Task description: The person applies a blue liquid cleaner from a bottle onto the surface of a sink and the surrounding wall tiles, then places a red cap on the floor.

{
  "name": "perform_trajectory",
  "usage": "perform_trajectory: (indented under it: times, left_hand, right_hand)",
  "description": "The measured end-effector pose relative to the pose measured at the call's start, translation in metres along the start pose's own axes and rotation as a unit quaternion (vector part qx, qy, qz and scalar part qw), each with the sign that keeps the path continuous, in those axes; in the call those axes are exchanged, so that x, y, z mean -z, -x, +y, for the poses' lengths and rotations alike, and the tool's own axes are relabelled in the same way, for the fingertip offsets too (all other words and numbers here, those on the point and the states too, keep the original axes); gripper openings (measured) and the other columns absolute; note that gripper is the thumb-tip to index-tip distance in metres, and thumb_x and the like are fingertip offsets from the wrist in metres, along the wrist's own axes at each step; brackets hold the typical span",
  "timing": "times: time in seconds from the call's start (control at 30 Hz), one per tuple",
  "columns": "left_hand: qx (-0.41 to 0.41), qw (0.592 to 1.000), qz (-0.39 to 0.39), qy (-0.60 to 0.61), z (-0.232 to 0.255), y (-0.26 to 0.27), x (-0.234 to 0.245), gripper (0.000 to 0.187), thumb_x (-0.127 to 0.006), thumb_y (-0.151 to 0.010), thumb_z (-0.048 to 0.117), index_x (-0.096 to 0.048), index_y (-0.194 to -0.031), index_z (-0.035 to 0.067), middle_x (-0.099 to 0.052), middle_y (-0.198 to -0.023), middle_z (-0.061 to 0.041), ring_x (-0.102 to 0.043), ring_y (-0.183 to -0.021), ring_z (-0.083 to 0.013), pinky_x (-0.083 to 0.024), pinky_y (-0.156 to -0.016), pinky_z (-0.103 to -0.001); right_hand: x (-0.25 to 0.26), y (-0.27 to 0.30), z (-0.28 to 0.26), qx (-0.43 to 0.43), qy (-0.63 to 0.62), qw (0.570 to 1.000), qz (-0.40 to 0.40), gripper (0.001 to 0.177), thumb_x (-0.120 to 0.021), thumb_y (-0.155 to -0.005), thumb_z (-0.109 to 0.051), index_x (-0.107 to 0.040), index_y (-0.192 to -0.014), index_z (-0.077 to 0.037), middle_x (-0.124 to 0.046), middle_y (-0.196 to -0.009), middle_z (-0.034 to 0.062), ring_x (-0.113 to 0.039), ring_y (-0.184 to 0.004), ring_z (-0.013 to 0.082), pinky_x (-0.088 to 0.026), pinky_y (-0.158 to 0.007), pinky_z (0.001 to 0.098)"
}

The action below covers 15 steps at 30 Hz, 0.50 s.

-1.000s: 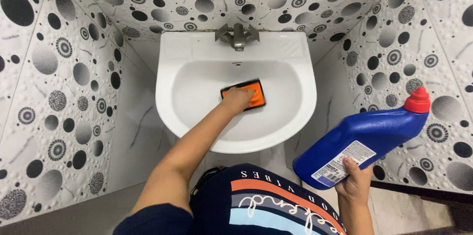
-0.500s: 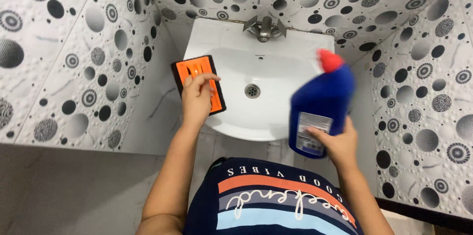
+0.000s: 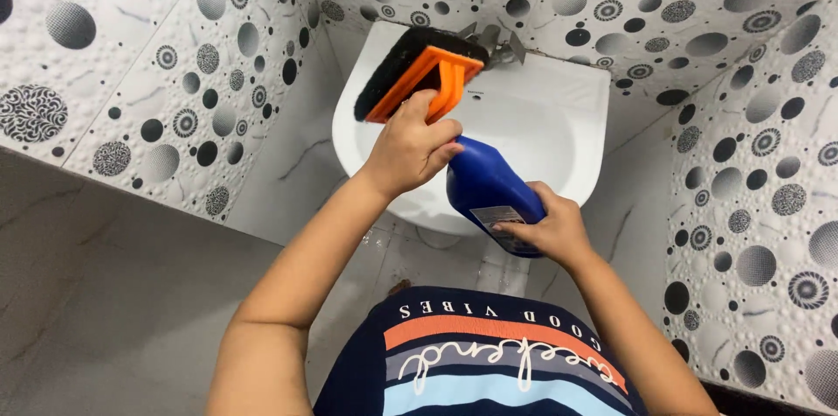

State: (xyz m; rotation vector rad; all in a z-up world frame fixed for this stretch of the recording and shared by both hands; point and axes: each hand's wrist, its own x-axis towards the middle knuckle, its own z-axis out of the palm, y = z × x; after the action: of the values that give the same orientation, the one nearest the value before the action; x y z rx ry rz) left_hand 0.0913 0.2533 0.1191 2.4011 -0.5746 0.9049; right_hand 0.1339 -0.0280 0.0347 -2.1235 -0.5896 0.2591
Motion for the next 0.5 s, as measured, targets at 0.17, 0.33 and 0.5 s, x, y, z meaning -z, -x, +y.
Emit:
perform_trajectory:
  times: [0.17, 0.33, 0.5]
  left_hand:
    - [0.079, 0.996, 0.033, 0.029, -0.011, 0.004, -0.029, 0.038, -0.054, -0.107, 0.036, -0.069, -0.088, 0.006, -0.062, -0.110, -0.020, -0.064, -0.094, -0.0377, -0.051, -0.084, -0.044]
    - [0.434, 0.870, -0.236, 0.008, -0.028, 0.003, -0.050, 0.061, -0.047, -0.110, 0.049, -0.070, -0.082, 0.001, -0.069, -0.099, -0.025, -0.064, -0.095, -0.0394, -0.047, -0.087, -0.046]
    - [0.450, 0.808, -0.317, 0.211, -0.016, 0.009, -0.048, 0.052, -0.040, -0.107, 0.050, -0.069, -0.097, 0.008, -0.070, -0.106, -0.019, -0.065, -0.100, -0.0313, -0.047, -0.091, -0.035]
  right_hand:
    - [0.003, 0.001, 0.000, 0.006, 0.036, 0.999, -0.009, 0.072, -0.093, -0.062, -0.042, -0.066, -0.118, -0.006, -0.079, -0.093, 0.0139, -0.079, -0.083, 0.0220, -0.061, -0.076, 0.0336]
    - [0.001, 0.009, 0.014, -0.043, 0.123, 0.991, -0.031, 0.067, -0.093, -0.065, -0.047, -0.067, -0.116, -0.010, -0.078, -0.086, 0.0152, -0.077, -0.080, 0.0251, -0.059, -0.074, 0.0358]
    - [-0.014, 0.036, 0.034, -0.051, 0.044, 0.998, -0.007, 0.061, -0.094, -0.063, -0.040, -0.070, -0.111, -0.010, -0.079, -0.085, 0.0117, -0.079, -0.076, 0.0198, -0.060, -0.070, 0.0341]
